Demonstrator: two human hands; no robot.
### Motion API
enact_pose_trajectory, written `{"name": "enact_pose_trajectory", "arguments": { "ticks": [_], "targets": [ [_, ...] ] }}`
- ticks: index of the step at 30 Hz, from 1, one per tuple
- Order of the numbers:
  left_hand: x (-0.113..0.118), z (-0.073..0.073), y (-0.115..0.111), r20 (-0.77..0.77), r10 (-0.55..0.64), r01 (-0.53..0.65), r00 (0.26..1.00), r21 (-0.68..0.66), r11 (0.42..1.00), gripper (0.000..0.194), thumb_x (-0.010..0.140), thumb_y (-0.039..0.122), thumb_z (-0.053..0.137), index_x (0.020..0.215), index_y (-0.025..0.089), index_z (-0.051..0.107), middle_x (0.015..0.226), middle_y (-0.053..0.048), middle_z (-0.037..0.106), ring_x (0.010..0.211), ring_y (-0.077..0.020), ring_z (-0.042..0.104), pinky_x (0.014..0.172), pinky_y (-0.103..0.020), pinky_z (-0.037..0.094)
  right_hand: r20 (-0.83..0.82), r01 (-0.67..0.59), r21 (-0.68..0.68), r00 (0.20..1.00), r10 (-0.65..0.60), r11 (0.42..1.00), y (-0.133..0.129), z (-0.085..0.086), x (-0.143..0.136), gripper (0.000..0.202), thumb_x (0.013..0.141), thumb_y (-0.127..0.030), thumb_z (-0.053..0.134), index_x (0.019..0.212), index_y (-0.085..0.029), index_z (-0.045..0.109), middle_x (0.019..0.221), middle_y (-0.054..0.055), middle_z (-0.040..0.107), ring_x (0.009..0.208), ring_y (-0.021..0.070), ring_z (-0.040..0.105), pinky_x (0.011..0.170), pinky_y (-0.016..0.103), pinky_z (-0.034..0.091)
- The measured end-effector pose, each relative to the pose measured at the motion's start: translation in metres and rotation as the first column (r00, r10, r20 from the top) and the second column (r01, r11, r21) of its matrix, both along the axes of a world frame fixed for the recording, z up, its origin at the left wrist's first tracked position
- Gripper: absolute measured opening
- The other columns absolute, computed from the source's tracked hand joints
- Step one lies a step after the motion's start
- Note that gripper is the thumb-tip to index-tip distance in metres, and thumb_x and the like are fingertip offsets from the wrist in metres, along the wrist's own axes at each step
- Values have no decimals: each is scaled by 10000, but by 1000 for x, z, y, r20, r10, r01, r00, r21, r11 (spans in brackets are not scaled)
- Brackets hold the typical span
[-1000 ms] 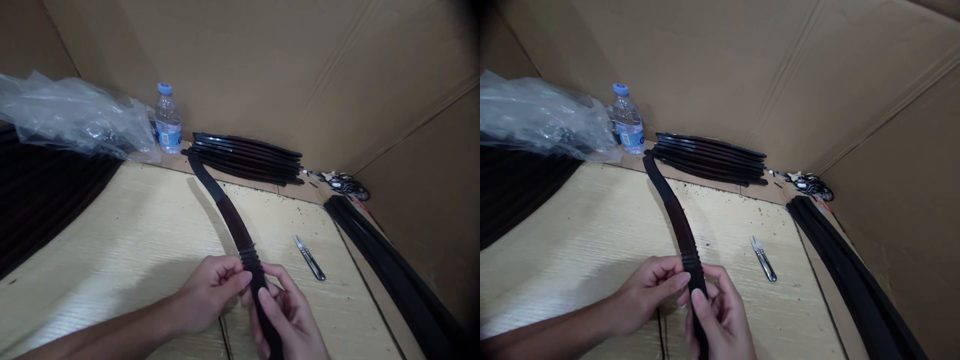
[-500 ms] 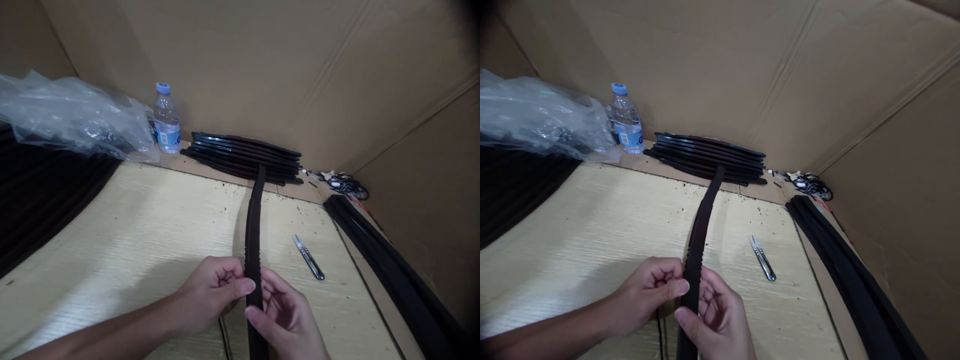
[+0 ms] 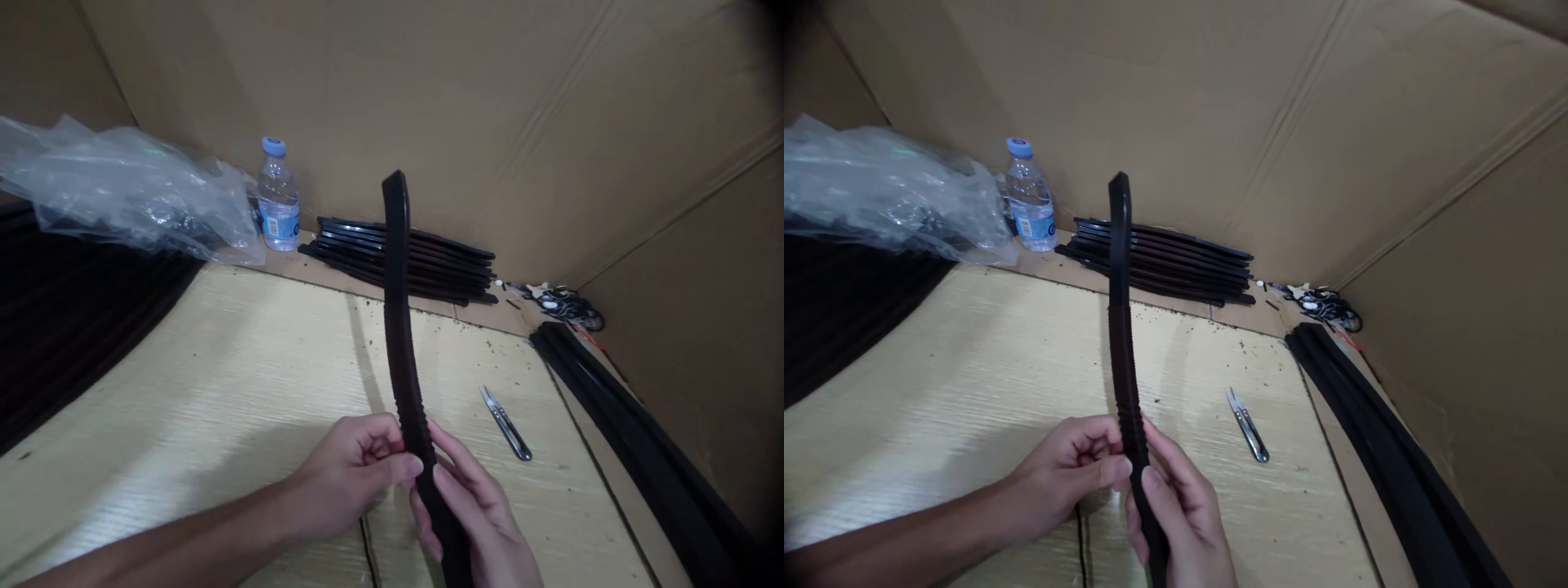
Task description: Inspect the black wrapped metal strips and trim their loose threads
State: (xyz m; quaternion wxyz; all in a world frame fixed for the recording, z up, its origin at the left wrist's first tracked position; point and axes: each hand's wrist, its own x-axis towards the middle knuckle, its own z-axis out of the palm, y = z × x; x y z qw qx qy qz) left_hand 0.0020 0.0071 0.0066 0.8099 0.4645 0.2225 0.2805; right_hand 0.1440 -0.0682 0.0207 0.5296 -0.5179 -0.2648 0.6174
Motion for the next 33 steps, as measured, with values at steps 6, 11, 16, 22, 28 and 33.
{"name": "enact_pose_trajectory", "arguments": {
  "ticks": [6, 11, 16, 22, 28, 33],
  "targets": [
    [1, 2, 0, 70, -7, 7, 998, -7, 1000, 140, 795, 241, 648, 868, 124, 628, 802, -58, 668, 754, -168, 620, 726, -282, 460, 55, -10, 142, 998, 3, 990, 3, -2, -1, 557, 728, -226, 745, 1246, -289, 548, 781, -5, 626, 695, 128, 579, 644, 225, 485],
    [1, 5, 0, 15, -17, 16, 1000, 26, 1000, 159, 807, 239, 624, 914, 126, 657, 841, -58, 677, 793, -167, 609, 754, -273, 451, 72, -80, 137, 995, 71, 987, 4, -6, 0, 456, 684, -171, 767, 1114, -230, 628, 996, 64, 707, 916, 206, 643, 830, 311, 501],
    [-1, 6, -1, -99, -5, 9, 995, 45, 999, 118, 809, 219, 616, 864, 135, 678, 805, -28, 667, 752, -133, 575, 664, -209, 414, 218, -64, 94, 975, 42, 994, 5, -3, 2, 317, 610, -167, 808, 891, -187, 664, 826, 34, 717, 784, 196, 650, 717, 271, 518],
    [-2, 9, -2, -55, -30, 33, 998, 50, 998, 189, 825, 275, 602, 908, 126, 682, 813, -52, 659, 762, -157, 581, 702, -248, 425, 296, -18, 72, 955, -4, 997, 8, -4, 0, 275, 589, -191, 822, 714, -167, 578, 672, 4, 659, 637, 142, 608, 594, 233, 495],
    [-1, 9, -3, -7, -141, 141, 990, -16, 990, 266, 848, 353, 559, 973, 132, 638, 670, -22, 606, 584, -144, 572, 592, -265, 429, 125, -76, 41, 990, 70, 996, 3, -3, -4, 352, 753, -346, 716, 759, -215, 390, 509, -76, 573, 371, 67, 498, 371, 159, 394],
    [-1, 10, -1, -77, -73, 77, 994, 50, 996, 250, 832, 350, 587, 845, 104, 629, 660, -42, 621, 615, -150, 584, 588, -249, 404, 11, -62, 30, 998, 62, 998, 2, -2, -4, 314, 845, -445, 580, 776, -201, 396, 592, -23, 633, 382, 48, 482, 365, 134, 352]
  ]
}}
